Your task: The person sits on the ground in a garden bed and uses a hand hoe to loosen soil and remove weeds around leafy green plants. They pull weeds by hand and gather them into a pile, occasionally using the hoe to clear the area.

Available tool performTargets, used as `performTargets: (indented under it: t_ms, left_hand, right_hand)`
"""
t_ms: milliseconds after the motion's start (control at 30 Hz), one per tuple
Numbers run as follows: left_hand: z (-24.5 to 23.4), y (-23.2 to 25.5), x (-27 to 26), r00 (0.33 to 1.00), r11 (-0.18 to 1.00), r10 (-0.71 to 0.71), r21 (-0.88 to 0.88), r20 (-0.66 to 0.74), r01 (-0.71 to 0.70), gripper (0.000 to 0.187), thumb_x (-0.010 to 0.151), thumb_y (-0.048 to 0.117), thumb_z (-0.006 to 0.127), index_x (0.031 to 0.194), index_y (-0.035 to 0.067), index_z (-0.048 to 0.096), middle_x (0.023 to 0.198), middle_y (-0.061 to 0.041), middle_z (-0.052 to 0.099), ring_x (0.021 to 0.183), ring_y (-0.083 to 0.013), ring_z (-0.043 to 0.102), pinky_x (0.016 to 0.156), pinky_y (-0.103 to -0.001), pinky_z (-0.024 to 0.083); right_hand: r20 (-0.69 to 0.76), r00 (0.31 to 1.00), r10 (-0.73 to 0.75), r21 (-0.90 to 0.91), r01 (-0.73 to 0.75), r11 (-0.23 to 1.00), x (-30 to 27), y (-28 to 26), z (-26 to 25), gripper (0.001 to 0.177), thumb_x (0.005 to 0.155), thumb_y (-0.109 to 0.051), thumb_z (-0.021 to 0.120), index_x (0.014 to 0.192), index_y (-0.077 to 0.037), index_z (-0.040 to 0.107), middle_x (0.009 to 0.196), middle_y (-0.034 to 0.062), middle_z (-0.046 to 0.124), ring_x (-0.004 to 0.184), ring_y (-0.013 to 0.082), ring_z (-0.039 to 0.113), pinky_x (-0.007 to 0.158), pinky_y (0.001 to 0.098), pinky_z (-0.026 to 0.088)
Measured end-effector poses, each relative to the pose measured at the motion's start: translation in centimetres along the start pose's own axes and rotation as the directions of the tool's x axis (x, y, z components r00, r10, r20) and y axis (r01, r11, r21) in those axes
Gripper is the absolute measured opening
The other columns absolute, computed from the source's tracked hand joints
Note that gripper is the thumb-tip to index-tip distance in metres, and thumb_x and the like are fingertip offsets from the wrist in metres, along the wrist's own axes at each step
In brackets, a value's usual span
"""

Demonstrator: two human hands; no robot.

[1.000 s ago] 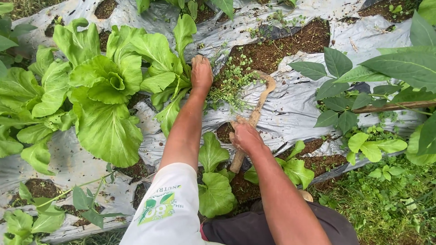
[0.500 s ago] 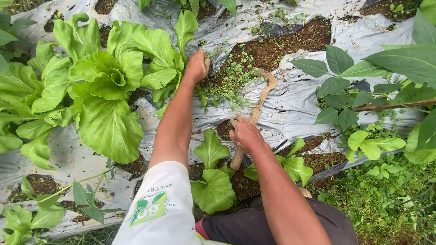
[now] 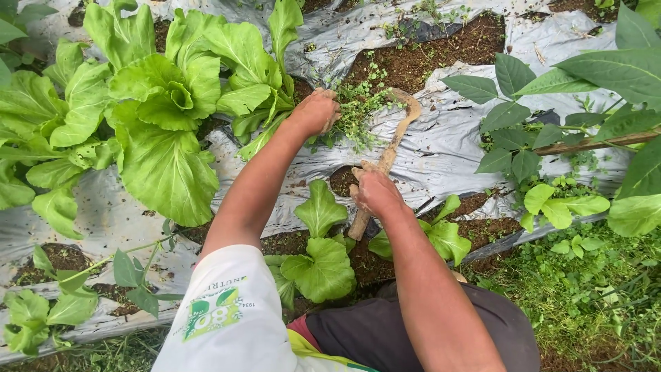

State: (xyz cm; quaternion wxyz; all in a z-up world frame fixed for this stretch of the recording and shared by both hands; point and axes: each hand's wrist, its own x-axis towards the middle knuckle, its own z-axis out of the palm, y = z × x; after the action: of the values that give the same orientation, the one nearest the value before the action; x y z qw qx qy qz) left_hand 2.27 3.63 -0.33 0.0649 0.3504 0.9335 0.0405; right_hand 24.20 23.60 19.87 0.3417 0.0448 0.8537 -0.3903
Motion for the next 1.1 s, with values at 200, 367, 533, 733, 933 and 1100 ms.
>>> performTargets:
  t_ms: [200, 367, 533, 733, 933, 1100]
  left_hand:
    - [-8.8, 7.9, -2.1, 0.975, 0.98, -0.149, -0.106, 0.166, 0.168, 0.075, 0.1, 0.06, 0.057, 0.137, -0.005, 0.055, 0.148, -0.026, 0.045, 0.142, -0.0464, 0.041, 0.116, -0.057, 0.041]
    - [-6.2, 8.4, -1.2, 0.937, 0.973, -0.19, -0.069, 0.294, 0.219, 0.091, 0.1, 0.064, 0.049, 0.161, 0.002, 0.024, 0.165, -0.028, 0.026, 0.154, -0.0408, 0.026, 0.125, -0.057, 0.024]
    - [-12.0, 9.7, -2.3, 0.941, 0.975, -0.128, -0.136, 0.314, 0.178, 0.125, 0.069, 0.059, 0.083, 0.164, 0.009, 0.018, 0.166, -0.027, 0.02, 0.154, -0.0451, 0.025, 0.124, -0.059, 0.027]
    - [-15.9, 11.2, 0.0, 0.89, 0.991, -0.099, -0.034, 0.444, 0.128, 0.125, 0.074, 0.0, 0.084, 0.165, 0.033, 0.006, 0.17, -0.017, -0.007, 0.154, -0.0417, 0.022, 0.112, -0.05, 0.045]
    - [-14.3, 11.1, 2.4, 0.868, 0.982, -0.15, -0.034, 0.473, 0.188, 0.085, 0.094, -0.008, 0.06, 0.162, 0.034, 0.033, 0.168, -0.02, 0.02, 0.144, -0.0411, 0.043, 0.109, -0.054, 0.05]
    - [-6.7, 8.1, 5.5, 0.885, 0.986, -0.166, 0.087, 0.436, 0.142, 0.072, 0.102, -0.004, 0.048, 0.159, 0.039, 0.038, 0.162, -0.021, 0.034, 0.142, -0.043, 0.044, 0.108, -0.055, 0.05]
  right_hand:
    - [-0.006, 0.999, -0.039, -0.131, 0.038, 0.991, -0.7, 0.6, -0.7, 0.031, 0.09, 0.003, 0.055, 0.119, 0.004, 0.068, 0.16, 0.0233, 0.042, 0.15, 0.0408, 0.036, 0.124, 0.0541, 0.029]
    - [-0.027, 0.998, 0.063, 0.136, -0.059, 0.989, -2.5, -0.2, -1.6, 0.03, 0.09, -0.002, 0.049, 0.115, 0.001, 0.066, 0.159, 0.0177, 0.044, 0.15, 0.0378, 0.037, 0.122, 0.0528, 0.03]
    - [-0.045, 0.999, 0.026, 0.105, -0.021, 0.994, -2.1, 0.6, -1.5, 0.02, 0.09, -0.001, 0.051, 0.103, 0.0, 0.066, 0.151, 0.0214, 0.05, 0.138, 0.0389, 0.047, 0.113, 0.0502, 0.039]
    - [-0.001, 1.0, 0.019, 0.015, -0.019, 1.0, 0.2, 2.4, -0.1, 0.031, 0.093, 0.001, 0.05, 0.123, -0.007, 0.049, 0.155, 0.0205, 0.035, 0.14, 0.0355, 0.036, 0.116, 0.0462, 0.027]
    - [-0.055, 0.998, 0.004, 0.139, 0.003, 0.99, -2.4, 0.6, -2.2, 0.012, 0.086, 0.004, 0.051, 0.087, -0.001, 0.062, 0.159, 0.024, 0.041, 0.146, 0.0435, 0.039, 0.106, 0.0462, 0.048]
    - [-0.008, 1.0, -0.018, 0.013, 0.018, 1.0, -2.0, 1.1, -2.1, 0.033, 0.086, 0.008, 0.049, 0.113, 0.003, 0.067, 0.158, 0.0261, 0.042, 0.148, 0.0448, 0.037, 0.116, 0.0559, 0.039]
